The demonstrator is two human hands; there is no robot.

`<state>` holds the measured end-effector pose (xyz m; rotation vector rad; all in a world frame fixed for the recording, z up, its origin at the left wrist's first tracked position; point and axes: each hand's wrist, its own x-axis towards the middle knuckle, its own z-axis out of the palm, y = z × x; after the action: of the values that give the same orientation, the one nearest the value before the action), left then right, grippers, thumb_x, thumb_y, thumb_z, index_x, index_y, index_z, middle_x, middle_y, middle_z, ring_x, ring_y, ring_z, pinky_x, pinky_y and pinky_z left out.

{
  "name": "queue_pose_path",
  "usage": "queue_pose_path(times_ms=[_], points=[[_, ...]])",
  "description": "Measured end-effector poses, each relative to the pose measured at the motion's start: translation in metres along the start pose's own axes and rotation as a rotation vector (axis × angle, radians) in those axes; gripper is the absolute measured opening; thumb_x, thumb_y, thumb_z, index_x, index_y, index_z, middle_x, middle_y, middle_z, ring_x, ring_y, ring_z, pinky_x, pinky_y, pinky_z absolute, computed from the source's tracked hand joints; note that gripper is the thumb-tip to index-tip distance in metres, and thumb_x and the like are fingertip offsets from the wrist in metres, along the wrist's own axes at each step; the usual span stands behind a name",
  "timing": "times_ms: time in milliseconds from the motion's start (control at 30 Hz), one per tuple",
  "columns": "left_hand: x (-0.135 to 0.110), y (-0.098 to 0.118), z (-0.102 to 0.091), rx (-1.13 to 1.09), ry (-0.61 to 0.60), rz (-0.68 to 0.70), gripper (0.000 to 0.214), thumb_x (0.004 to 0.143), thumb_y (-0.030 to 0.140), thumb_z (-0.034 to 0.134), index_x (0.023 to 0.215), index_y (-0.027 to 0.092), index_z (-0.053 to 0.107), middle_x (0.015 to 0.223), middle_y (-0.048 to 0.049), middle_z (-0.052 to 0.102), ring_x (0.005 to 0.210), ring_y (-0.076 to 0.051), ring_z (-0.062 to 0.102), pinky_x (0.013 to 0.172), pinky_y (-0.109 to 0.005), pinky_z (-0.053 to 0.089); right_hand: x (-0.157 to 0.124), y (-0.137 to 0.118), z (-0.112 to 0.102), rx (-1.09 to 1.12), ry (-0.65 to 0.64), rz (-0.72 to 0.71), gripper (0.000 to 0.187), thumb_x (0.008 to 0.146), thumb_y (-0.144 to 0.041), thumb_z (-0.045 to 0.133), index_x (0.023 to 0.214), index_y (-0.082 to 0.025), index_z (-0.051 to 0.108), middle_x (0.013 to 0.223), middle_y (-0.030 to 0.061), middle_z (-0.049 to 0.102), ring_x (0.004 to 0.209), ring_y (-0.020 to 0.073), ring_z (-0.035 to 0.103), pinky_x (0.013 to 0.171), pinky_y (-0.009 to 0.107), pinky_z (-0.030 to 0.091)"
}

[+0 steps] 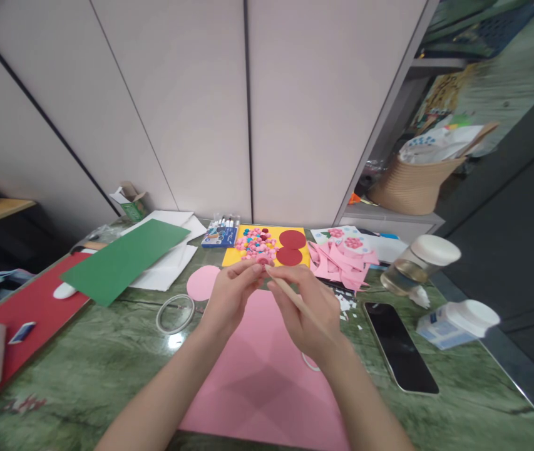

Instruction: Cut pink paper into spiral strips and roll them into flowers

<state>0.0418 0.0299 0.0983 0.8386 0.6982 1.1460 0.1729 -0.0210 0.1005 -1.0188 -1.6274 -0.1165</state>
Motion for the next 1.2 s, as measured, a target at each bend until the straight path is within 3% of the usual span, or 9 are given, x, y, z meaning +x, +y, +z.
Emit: queue_pose_path(times_ms=[433, 867, 1067, 1200], points=[[0.000, -0.002, -0.001, 0.032, -0.010, 0.073, 0.014, 0.068, 0.024, 0.072, 0.079, 0.015, 0.074, 0.080, -0.0057, 0.071, 0.072, -0.012, 0.060, 0.076, -0.027, 0.046, 0.003, -0.001, 0.003, -0.016, -0.049, -0.071, 0.025, 0.085, -0.011, 0.056, 0.107, -0.021, 0.056, 0.089, 0.0042, 0.069, 0.075, 0.0157, 0.068, 0.062, 0.027, 0.054], [0.000, -0.005, -0.002, 0.066, 0.023, 0.143, 0.018, 0.069, 0.027, 0.072, 0.083, 0.017, 0.074, 0.089, -0.0069, 0.074, 0.084, -0.017, 0.065, 0.082, -0.029, 0.047, 0.010, -0.003, 0.008, -0.195, -0.032, -0.393, 0.025, 0.081, -0.008, 0.061, 0.103, -0.021, 0.056, 0.077, 0.0038, 0.069, 0.068, 0.0166, 0.063, 0.063, 0.031, 0.052], [-0.003, -0.006, 0.000, 0.114, 0.033, 0.171, 0.014, 0.071, 0.026, 0.070, 0.082, 0.018, 0.073, 0.090, -0.0058, 0.074, 0.087, -0.018, 0.066, 0.082, -0.029, 0.048, 0.009, -0.002, 0.010, -0.257, -0.004, -0.387, 0.015, 0.080, -0.012, 0.064, 0.084, -0.022, 0.054, 0.066, 0.0014, 0.065, 0.062, 0.0162, 0.062, 0.059, 0.028, 0.049], [-0.004, -0.009, 0.003, 0.142, 0.021, 0.150, 0.014, 0.072, 0.025, 0.068, 0.083, 0.018, 0.073, 0.092, -0.0061, 0.074, 0.087, -0.018, 0.066, 0.082, -0.029, 0.048, 0.006, -0.002, 0.010, -0.303, 0.045, -0.333, 0.019, 0.078, -0.013, 0.066, 0.072, -0.022, 0.050, 0.060, -0.0004, 0.061, 0.055, 0.0137, 0.057, 0.055, 0.026, 0.046]])
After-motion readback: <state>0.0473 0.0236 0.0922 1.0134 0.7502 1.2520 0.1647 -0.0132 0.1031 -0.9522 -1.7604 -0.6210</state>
